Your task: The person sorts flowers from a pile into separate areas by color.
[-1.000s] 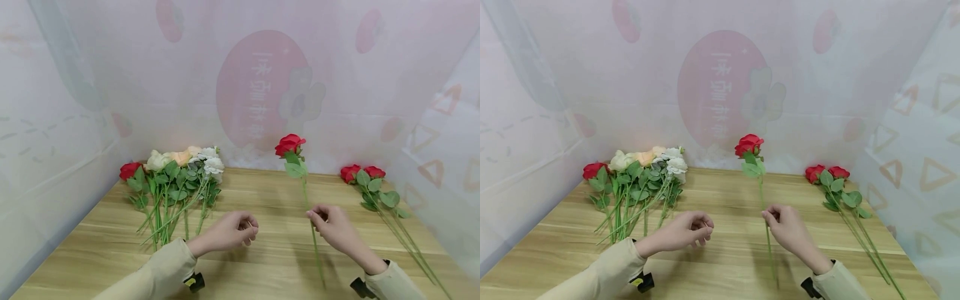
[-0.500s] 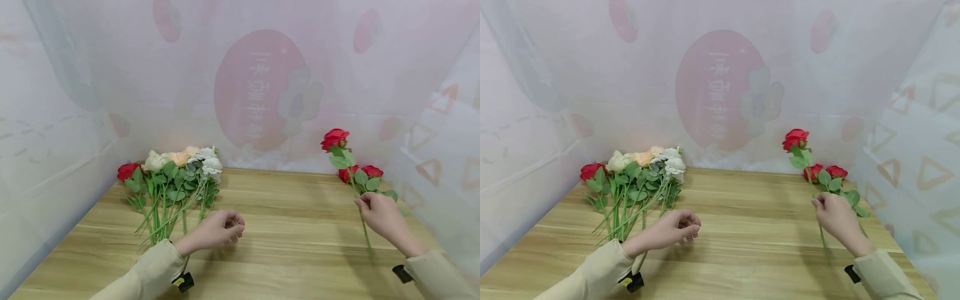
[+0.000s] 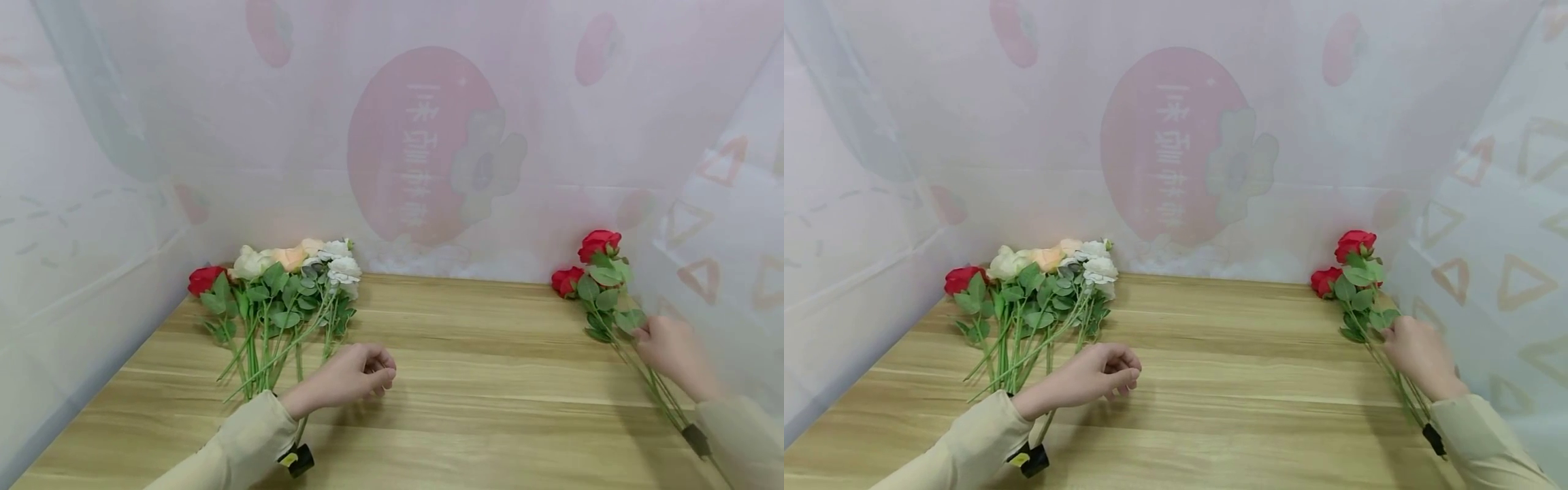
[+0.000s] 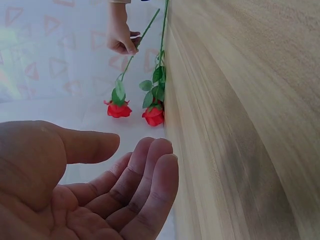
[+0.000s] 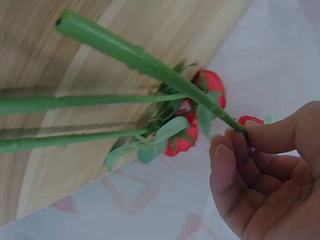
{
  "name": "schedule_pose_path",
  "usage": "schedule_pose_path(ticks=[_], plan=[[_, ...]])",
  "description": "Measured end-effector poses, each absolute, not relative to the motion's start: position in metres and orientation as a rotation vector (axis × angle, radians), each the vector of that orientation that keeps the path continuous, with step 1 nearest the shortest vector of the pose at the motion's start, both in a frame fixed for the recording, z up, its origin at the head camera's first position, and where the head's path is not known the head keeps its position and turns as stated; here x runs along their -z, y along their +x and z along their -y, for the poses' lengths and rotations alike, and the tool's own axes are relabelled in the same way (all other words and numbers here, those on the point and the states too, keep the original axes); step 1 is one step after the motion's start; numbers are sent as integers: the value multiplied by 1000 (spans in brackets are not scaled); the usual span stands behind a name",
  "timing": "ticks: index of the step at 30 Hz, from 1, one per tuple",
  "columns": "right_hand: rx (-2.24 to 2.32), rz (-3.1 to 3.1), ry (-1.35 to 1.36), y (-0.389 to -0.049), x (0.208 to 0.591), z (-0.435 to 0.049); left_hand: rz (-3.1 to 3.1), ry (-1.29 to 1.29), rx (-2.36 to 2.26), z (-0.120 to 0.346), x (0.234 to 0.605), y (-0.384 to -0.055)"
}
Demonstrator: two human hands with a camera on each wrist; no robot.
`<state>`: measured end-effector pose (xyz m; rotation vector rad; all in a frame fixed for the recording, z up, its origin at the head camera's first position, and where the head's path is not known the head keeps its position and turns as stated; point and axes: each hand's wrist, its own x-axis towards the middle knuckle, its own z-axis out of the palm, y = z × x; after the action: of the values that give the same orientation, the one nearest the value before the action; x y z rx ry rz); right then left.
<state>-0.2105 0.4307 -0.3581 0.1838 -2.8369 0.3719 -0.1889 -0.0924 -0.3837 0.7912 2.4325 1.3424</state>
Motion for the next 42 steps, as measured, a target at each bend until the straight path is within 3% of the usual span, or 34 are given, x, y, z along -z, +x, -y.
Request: schedule_pose_path(ticks=[14, 33, 42], plan=[[-157, 2930, 302, -232, 375, -451, -2454, 811, -1301, 95, 384, -189], [-403, 3091, 35, -231, 377, -443, -2437, 839, -1274, 95, 383, -188], [-265, 2839, 124, -212, 366, -401, -2616, 892, -1169, 103, 378, -196]])
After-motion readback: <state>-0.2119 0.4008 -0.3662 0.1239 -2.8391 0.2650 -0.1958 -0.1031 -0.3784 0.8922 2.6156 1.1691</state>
